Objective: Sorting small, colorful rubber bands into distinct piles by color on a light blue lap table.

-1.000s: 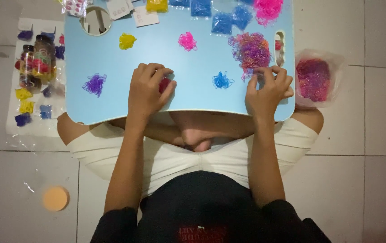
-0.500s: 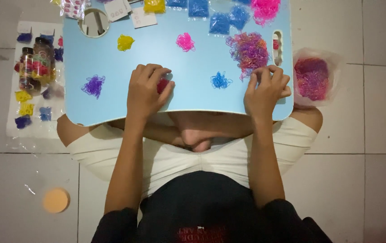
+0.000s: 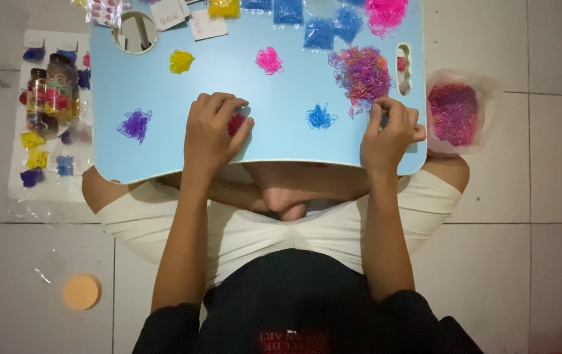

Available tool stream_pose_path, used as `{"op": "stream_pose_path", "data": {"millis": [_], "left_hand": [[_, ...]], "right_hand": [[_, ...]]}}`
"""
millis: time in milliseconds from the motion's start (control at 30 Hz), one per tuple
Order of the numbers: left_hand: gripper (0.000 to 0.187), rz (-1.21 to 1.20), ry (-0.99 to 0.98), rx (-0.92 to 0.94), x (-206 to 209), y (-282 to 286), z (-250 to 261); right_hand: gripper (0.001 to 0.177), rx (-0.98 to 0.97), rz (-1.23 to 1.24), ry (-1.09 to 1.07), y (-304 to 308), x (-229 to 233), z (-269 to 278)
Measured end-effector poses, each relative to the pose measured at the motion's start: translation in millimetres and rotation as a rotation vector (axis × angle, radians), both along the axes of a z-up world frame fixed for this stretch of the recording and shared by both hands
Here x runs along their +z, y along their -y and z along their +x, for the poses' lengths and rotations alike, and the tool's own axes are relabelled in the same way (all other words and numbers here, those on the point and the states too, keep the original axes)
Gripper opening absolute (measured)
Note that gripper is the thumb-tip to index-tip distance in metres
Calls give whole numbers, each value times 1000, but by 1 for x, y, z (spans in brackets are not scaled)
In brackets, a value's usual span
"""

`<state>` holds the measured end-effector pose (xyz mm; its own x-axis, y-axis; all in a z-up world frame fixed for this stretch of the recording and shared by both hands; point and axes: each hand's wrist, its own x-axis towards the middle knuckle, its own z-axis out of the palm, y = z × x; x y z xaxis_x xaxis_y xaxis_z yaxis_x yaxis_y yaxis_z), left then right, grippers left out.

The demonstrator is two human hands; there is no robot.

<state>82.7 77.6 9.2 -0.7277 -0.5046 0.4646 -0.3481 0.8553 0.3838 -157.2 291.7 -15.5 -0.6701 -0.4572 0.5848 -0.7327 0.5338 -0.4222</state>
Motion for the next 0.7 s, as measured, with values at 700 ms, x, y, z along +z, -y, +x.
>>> {"op": "stream_pose_path", "data": {"millis": [700], "left_hand": [[21, 2, -107, -97, -2, 8, 3]], "right_hand": [[24, 149, -145, -204, 18, 7, 29]]}}
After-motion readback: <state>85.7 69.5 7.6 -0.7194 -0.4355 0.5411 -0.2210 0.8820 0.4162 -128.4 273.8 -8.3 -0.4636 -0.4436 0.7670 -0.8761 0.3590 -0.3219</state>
